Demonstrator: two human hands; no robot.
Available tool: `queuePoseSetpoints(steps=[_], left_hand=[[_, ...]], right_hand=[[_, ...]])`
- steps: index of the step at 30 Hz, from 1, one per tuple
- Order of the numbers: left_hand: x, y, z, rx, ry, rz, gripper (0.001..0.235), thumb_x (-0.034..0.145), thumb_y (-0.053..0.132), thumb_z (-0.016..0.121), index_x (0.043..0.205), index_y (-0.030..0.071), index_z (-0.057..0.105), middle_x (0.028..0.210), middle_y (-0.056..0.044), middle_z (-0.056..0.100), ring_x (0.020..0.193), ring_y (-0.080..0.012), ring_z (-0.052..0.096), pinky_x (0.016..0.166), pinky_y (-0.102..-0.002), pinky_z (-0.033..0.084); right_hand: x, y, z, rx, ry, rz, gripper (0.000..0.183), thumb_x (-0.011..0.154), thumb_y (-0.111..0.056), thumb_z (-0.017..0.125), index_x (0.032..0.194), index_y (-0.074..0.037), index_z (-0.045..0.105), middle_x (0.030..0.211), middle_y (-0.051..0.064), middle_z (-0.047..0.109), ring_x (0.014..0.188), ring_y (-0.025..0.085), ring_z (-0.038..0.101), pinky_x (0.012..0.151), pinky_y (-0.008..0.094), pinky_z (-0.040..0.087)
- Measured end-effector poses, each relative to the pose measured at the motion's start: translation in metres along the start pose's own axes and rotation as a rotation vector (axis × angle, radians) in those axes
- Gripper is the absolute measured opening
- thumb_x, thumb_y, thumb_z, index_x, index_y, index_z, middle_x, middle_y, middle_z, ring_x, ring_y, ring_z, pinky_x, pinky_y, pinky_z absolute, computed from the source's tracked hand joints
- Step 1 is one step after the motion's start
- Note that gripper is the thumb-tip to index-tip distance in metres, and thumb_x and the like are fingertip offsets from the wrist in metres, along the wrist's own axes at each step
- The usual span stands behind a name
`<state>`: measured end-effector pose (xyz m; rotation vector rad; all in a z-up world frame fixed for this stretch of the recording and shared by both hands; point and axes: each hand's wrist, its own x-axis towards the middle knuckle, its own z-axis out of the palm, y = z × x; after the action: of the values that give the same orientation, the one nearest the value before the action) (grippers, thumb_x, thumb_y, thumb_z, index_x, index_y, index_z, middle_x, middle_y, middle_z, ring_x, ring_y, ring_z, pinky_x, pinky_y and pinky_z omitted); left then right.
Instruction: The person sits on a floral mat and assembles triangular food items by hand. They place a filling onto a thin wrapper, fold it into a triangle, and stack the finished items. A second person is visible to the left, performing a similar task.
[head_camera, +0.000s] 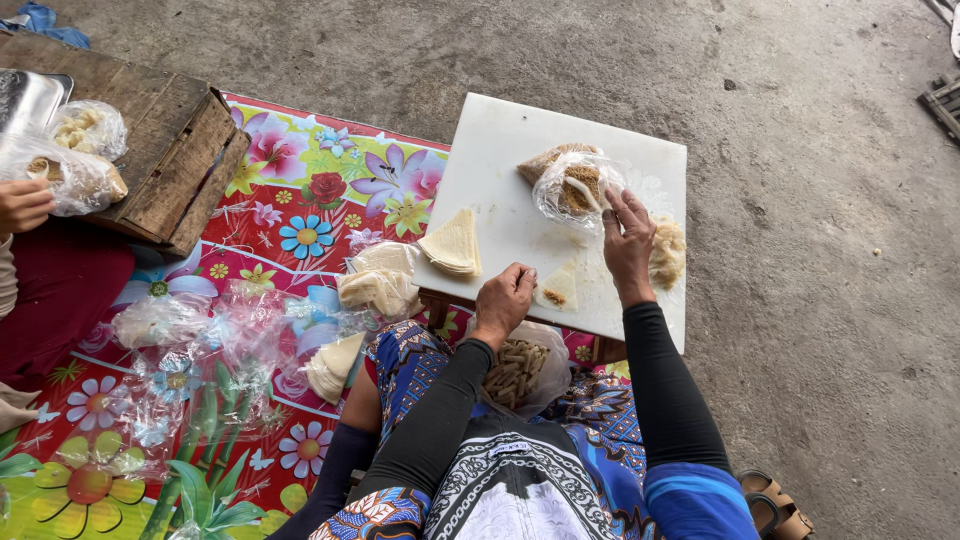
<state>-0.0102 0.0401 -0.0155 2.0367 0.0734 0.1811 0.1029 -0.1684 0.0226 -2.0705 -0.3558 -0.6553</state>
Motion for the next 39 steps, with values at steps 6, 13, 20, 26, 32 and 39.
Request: queuePoseSetpoints(steps=[6, 13, 20, 26, 32, 39], left_hand=[[-0.002, 0.006, -0.004, -0.089, -0.003, 0.075, 0.030, 0.103, 0.037, 0.054, 0.101, 0.015, 0.074, 0.086, -0.003, 0.079, 0.076, -0.0224, 0.076, 0.065, -0.036, 0.058], [-0.018, 0.017, -0.007, 0.012, 0.052, 0.170, 0.024, 0.102, 0.034, 0.061, 0.103, 0.015, 0.075, 0.081, -0.009, 0.075, 0.074, -0.0283, 0.074, 0.065, -0.038, 0.056], [-0.022, 0.022, -0.006, 0.080, 0.062, 0.268, 0.017, 0.099, 0.029, 0.064, 0.103, 0.016, 0.074, 0.088, -0.006, 0.077, 0.077, -0.0256, 0.075, 0.067, -0.037, 0.058], [-0.018, 0.013, -0.001, 0.128, 0.018, 0.314, 0.013, 0.095, 0.024, 0.070, 0.105, 0.016, 0.073, 0.091, -0.003, 0.078, 0.077, -0.0207, 0.076, 0.070, -0.034, 0.060], [-0.017, 0.012, 0.003, 0.109, 0.010, 0.314, 0.017, 0.092, 0.019, 0.072, 0.108, 0.015, 0.072, 0.094, -0.004, 0.077, 0.081, -0.0203, 0.076, 0.072, -0.034, 0.061], [-0.015, 0.011, 0.002, 0.049, -0.004, 0.298, 0.022, 0.089, 0.011, 0.073, 0.111, 0.012, 0.071, 0.100, -0.006, 0.075, 0.083, -0.0194, 0.075, 0.076, -0.032, 0.061]], right_hand=[[-0.075, -0.014, -0.035, -0.262, -0.022, 0.096, 0.020, 0.105, -0.013, 0.065, 0.123, -0.013, 0.073, 0.119, 0.004, 0.071, 0.107, 0.019, 0.062, 0.099, 0.039, 0.048], [-0.154, -0.076, -0.025, -0.594, -0.075, 0.051, 0.021, 0.088, -0.023, 0.074, 0.108, -0.016, 0.076, 0.114, 0.006, 0.067, 0.115, 0.029, 0.054, 0.096, 0.045, 0.038], [-0.148, -0.076, -0.013, -0.604, -0.105, 0.053, 0.016, 0.093, -0.021, 0.071, 0.107, -0.015, 0.073, 0.111, 0.005, 0.066, 0.113, 0.029, 0.056, 0.093, 0.044, 0.039], [-0.147, -0.070, -0.013, -0.574, -0.083, -0.004, 0.016, 0.096, -0.017, 0.068, 0.110, -0.009, 0.071, 0.108, 0.008, 0.072, 0.103, 0.028, 0.064, 0.091, 0.043, 0.041], [-0.138, -0.059, -0.010, -0.119, -0.081, 0.215, 0.015, 0.102, -0.014, 0.059, 0.114, -0.009, 0.067, 0.112, 0.006, 0.073, 0.105, 0.022, 0.071, 0.092, 0.036, 0.050], [-0.130, -0.077, -0.026, -0.633, -0.172, 0.134, 0.025, 0.081, -0.022, 0.076, 0.104, -0.013, 0.074, 0.104, 0.009, 0.068, 0.101, 0.030, 0.060, 0.090, 0.043, 0.038]])
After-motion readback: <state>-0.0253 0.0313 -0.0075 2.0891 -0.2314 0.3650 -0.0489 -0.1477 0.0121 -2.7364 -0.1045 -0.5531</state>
